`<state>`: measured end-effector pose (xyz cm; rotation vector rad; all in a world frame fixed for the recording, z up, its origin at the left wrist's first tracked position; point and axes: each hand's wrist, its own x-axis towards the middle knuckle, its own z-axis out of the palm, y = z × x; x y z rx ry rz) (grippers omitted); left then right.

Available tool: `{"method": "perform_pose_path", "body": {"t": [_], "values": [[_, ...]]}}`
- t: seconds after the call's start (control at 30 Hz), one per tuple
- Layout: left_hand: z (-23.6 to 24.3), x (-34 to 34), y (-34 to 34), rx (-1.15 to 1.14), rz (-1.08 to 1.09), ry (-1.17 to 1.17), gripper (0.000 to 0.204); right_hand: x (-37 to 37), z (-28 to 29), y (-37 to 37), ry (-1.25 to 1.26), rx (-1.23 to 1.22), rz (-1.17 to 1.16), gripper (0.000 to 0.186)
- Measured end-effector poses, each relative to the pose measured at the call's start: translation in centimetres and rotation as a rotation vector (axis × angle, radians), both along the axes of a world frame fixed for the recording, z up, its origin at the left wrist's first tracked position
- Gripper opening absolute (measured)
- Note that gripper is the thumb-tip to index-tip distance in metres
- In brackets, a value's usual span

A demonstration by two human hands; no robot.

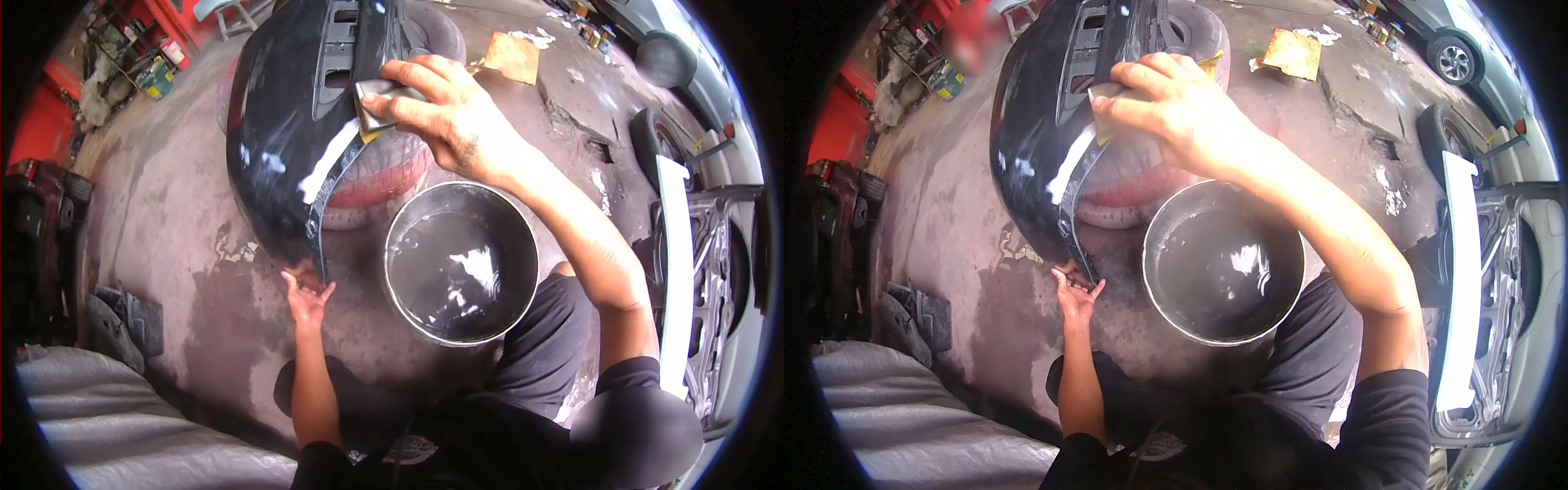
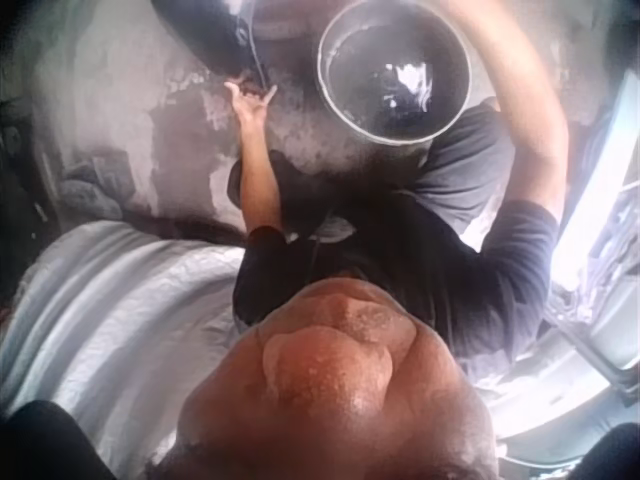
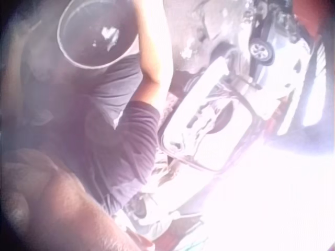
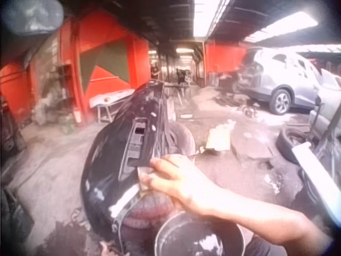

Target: The person sits on the floor and uses a sanding block to wet-sand a black car bumper resting on a tire. They repeatedly dip the sanding block into a bucket of water and rub it along the bumper's surface.

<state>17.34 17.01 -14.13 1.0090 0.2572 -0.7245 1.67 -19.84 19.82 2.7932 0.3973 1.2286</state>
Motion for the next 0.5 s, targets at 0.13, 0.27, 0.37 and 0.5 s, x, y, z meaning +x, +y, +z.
{"method": "perform_pose_path", "body": {"t": [0.13,0.27,0.37,0.5], "values": [[-0.5,-0.4,-0.6,0.018,-0.002,0.016,0.084,1.9,1.9,-4.8,-0.115,0.039,-0.097,0.071],[0.3,-0.3,-1.2,0.009,-0.007,-0.012,0.09,-0.3,3.6,-6.2,-0.069,0.052,-0.305,0.044],[0.2,-0.4,-0.3,-0.003,-0.006,-0.006,0.09,-1.4,1.9,-3.2,0.081,-0.004,-0.428,0.088],[-0.4,0.1,-0.5,-0.02,0.0,0.025,0.088,-0.1,1.0,-1.9,0.178,-0.139,-0.494,0.091]]}}
